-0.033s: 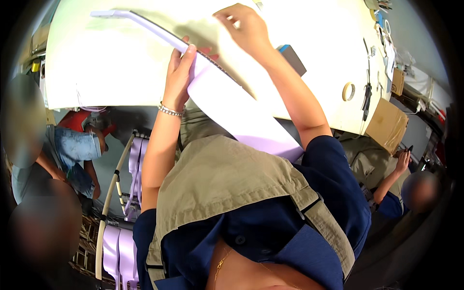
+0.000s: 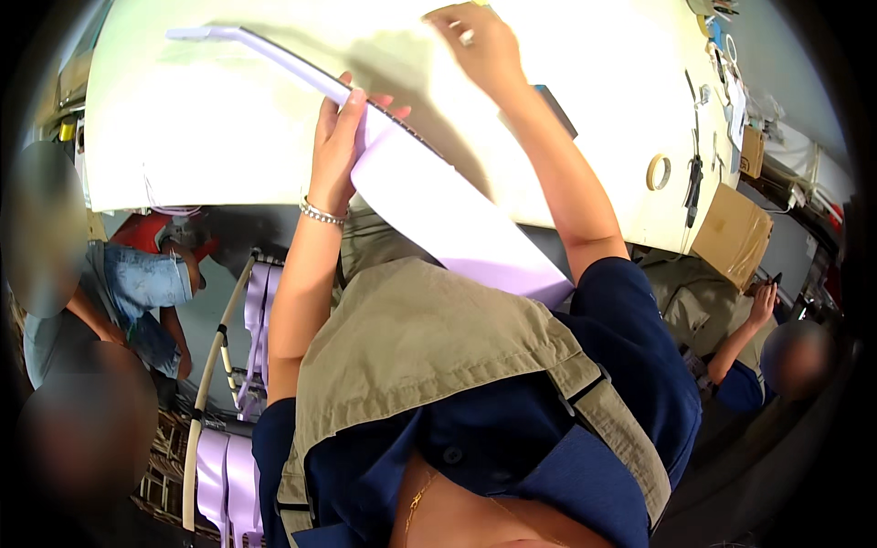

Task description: The person uses a utility knife to trim the edges of a purple plastic part, then smooths the edges with a sanding block. The person repeats this process on multiple parts, placing finished items on a nearby rack.

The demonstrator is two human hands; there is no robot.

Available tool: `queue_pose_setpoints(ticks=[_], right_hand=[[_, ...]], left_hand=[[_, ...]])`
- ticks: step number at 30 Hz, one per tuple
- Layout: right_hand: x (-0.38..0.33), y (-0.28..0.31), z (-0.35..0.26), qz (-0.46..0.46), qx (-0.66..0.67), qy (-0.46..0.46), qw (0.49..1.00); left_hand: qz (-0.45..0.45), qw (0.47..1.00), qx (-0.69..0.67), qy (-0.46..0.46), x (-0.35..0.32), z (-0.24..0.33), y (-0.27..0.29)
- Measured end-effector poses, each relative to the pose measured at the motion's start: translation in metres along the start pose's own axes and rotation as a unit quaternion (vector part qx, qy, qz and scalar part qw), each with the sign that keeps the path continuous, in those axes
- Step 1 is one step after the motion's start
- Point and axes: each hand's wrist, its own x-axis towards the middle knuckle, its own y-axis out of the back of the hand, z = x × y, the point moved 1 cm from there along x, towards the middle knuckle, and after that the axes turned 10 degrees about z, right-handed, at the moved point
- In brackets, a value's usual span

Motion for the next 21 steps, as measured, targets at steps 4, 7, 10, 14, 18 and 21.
queue_pose_setpoints(ticks=[4,7,10,14,18,21], right_hand=[[0.043,0.045,0.08,0.003,-0.19,0.186,0.964],[0.069,0.042,0.081,-0.15,-0.233,0.313,0.908],[0.082,0.046,0.082,-0.202,-0.317,0.379,0.845],[0.09,0.057,0.094,-0.207,-0.377,0.352,0.832],[0.073,0.052,0.102,-0.187,-0.245,0.114,0.945],[0.038,0.028,0.068,-0.099,-0.064,-0.073,0.99]], left_hand=[[0.016,1.0,0.011,-0.012,-0.007,-0.004,-0.003],[0.033,0.999,0.009,-0.019,-0.012,-0.003,-0.002],[0.032,0.999,0.008,-0.013,-0.008,-0.006,0.0],[0.016,1.0,-0.001,-0.001,-0.005,-0.011,0.003],[0.014,1.0,-0.007,-0.009,-0.001,-0.014,0.006],[0.018,0.998,-0.05,-0.025,-0.003,-0.014,0.007]])
